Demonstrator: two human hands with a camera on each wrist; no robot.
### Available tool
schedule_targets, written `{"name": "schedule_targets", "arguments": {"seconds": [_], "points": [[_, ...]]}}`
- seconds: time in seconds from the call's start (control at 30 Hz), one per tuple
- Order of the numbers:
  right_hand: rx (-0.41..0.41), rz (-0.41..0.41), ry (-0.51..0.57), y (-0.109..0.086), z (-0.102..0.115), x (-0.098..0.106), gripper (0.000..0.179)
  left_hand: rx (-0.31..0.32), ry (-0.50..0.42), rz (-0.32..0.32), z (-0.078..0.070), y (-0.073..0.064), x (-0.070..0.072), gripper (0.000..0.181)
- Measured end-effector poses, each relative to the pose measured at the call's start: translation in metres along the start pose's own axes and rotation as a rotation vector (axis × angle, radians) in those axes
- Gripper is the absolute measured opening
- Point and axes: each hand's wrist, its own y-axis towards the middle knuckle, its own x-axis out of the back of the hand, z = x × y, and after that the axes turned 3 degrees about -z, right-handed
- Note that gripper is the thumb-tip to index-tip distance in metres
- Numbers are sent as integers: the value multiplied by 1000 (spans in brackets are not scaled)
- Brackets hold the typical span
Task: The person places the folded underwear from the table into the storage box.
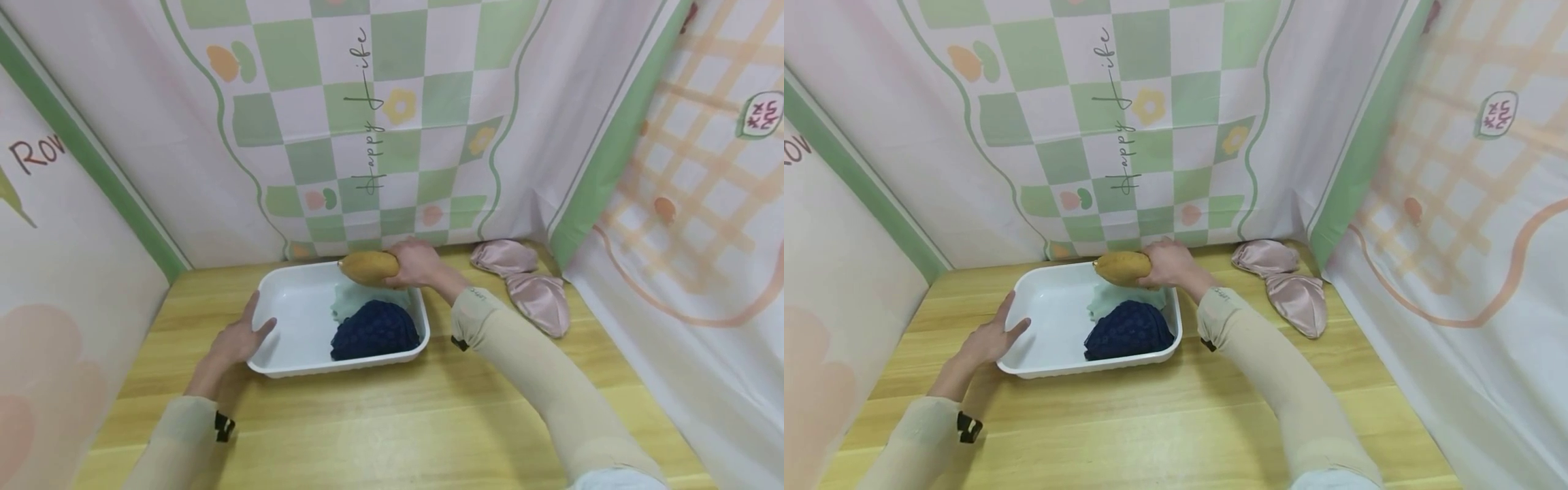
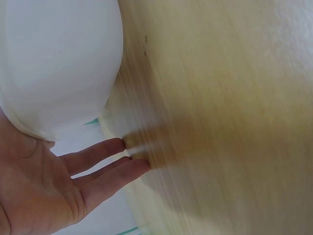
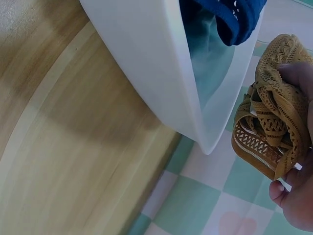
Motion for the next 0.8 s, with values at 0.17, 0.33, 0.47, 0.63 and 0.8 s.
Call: {"name": "schedule_targets", "arguments": {"seconds": [0.17, 0.33, 0.47, 0.63, 0.8], "points": [[-3, 18, -5, 1, 2, -3, 64, 2, -6, -5, 0, 0, 0, 89], [-1, 58, -27, 1, 4, -9, 71, 10, -15, 1, 0, 0, 0, 89], [-13, 120, -29, -3, 5, -10, 83, 3, -11, -2, 1, 0, -1, 89], [-24, 145, -20, -5, 6, -9, 87, -3, -8, -8, 0, 0, 0, 88], [-36, 148, 1, -5, 5, -8, 85, 11, -21, 0, 0, -1, 0, 88]]}}
